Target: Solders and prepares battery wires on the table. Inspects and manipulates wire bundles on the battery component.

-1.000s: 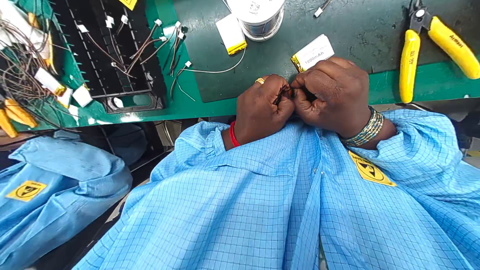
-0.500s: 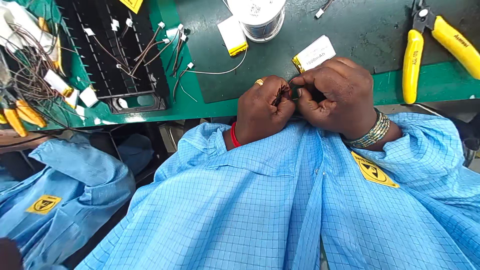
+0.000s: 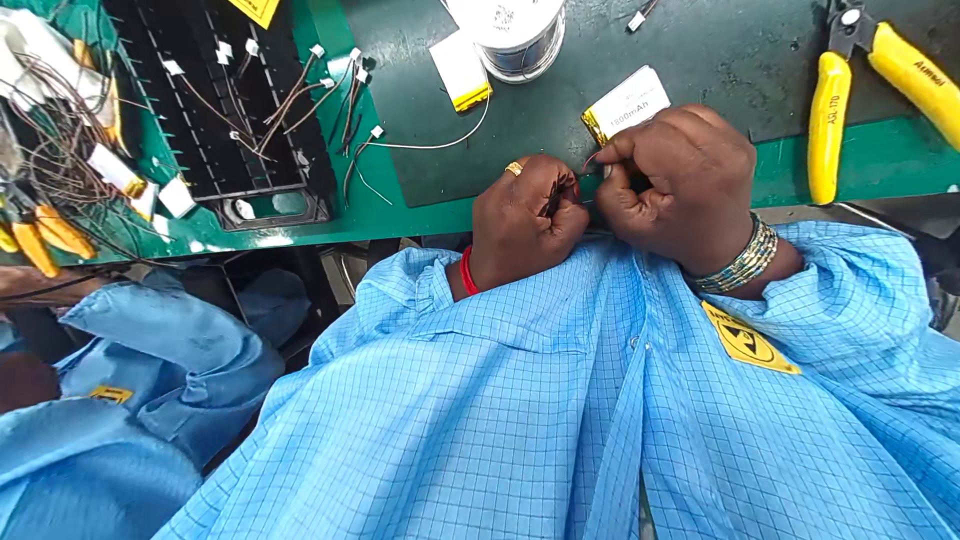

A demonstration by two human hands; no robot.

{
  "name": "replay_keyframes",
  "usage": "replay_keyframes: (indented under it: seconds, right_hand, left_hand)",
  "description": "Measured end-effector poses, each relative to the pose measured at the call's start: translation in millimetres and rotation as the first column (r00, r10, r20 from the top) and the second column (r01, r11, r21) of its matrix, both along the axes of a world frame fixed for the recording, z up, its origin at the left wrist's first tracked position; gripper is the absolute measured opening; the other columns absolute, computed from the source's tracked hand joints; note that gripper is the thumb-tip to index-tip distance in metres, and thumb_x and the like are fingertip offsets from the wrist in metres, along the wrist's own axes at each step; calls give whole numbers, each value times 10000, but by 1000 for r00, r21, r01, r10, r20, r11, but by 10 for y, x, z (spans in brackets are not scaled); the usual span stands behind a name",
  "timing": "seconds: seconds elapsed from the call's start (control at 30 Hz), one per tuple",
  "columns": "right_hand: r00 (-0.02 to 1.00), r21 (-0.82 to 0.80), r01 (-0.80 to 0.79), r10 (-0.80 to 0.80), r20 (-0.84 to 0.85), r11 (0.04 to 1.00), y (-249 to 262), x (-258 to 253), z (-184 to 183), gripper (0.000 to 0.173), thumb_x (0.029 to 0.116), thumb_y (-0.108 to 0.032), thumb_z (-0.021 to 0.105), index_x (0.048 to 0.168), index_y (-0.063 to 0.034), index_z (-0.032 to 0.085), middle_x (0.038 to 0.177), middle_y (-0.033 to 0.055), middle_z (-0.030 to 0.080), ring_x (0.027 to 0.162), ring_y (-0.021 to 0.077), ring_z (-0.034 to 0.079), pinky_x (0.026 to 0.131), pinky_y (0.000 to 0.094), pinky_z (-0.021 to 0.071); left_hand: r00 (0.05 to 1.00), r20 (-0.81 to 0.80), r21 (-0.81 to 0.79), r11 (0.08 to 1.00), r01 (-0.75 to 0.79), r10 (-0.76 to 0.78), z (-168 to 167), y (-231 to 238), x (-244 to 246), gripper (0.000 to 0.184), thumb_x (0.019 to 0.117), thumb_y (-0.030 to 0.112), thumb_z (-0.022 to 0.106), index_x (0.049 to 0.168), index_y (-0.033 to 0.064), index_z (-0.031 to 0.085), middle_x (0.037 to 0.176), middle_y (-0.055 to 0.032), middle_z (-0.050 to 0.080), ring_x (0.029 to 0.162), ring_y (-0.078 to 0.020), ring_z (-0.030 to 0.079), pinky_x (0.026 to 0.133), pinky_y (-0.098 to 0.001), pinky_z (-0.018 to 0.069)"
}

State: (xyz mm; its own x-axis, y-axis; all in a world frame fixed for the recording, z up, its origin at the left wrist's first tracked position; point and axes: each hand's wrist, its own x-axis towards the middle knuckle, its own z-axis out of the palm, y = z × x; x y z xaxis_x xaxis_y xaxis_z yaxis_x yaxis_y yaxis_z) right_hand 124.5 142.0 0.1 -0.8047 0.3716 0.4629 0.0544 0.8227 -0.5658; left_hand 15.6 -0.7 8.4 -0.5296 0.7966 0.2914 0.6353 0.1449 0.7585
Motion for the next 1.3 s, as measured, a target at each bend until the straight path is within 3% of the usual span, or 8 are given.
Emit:
replay_keyframes:
  seconds: [0.37, 0.5, 0.7, 0.8, 0.93, 1.0, 1.13, 1.3]
  right_hand:
    - [998, -39, -63, 62, -23, 997, 27, 34, 3, 173, 931, -106, 580, 881, -9, 714, 772, 141, 684, 750, 265, 645, 662, 369, 474]
    - [997, -75, -73, 70, -42, 994, 55, 120, -12, 213, 923, -103, 581, 1001, 19, 737, 867, 155, 727, 824, 255, 667, 739, 361, 505]
    - [1000, -60, -12, 13, 12, 998, 41, 161, -3, 183, 929, -99, 613, 989, -47, 777, 880, 162, 680, 864, 277, 591, 770, 373, 420]
    - [999, -56, 2, 1, 47, 998, 33, 142, -4, 173, 957, -123, 632, 988, -83, 797, 888, 151, 644, 863, 266, 559, 774, 372, 402]
    - [999, -54, 5, -2, 48, 999, 37, 139, -9, 161, 983, -127, 638, 976, -81, 793, 880, 149, 637, 864, 262, 558, 773, 360, 407]
    - [999, -60, 5, -2, 47, 998, 39, 138, -9, 154, 990, -132, 651, 977, -84, 797, 865, 138, 637, 864, 257, 561, 774, 352, 412]
    - [1000, -66, 17, -15, 27, 998, 37, 126, -10, 132, 976, -129, 683, 971, -71, 801, 867, 139, 674, 861, 256, 589, 771, 340, 431]
    - [999, -54, 35, -33, 29, 998, 34, 123, -2, 131, 973, -126, 683, 946, -49, 786, 865, 139, 685, 863, 262, 607, 776, 341, 442]
  left_hand:
    - [978, 196, 78, 995, 59, -74, 44, -43, -63, 103, 916, 20, 577, 908, -59, 642, 759, -48, 616, 636, 23, 521, 570, -116, 426]
    - [974, 207, 105, 992, 69, -90, 128, -123, -189, 124, 983, 23, 570, 982, -75, 646, 850, -53, 646, 726, 23, 567, 650, -124, 480]
    - [996, 87, 253, 967, -7, -16, 480, -196, -443, 105, 1033, 82, 581, 1101, 35, 645, 980, 102, 652, 809, 90, 587, 674, -110, 510]
    - [996, -80, 213, 977, -22, 40, 429, -192, -560, 166, 1048, 122, 584, 1088, -4, 684, 1005, 7, 672, 884, 22, 618, 755, -166, 533]
    - [936, -342, -8, 996, -88, 80, 252, -188, -557, 243, 1017, 175, 632, 1183, 44, 751, 1186, -189, 708, 1121, -266, 637, 997, -517, 378]
    - [905, -417, 4, 996, -91, 85, 235, -152, -439, 231, 990, 218, 662, 1156, 98, 767, 1177, -175, 707, 1142, -300, 599, 970, -518, 338]
    - [941, -337, -4, 999, 41, -40, 175, -36, -185, 170, 957, 239, 697, 954, 92, 781, 965, -95, 722, 991, -245, 619, 926, -449, 392]
    - [927, -369, -114, 993, 18, -59, 140, 94, -117, 157, 924, 229, 713, 923, 85, 775, 954, -119, 740, 909, -283, 647, 860, -480, 386]
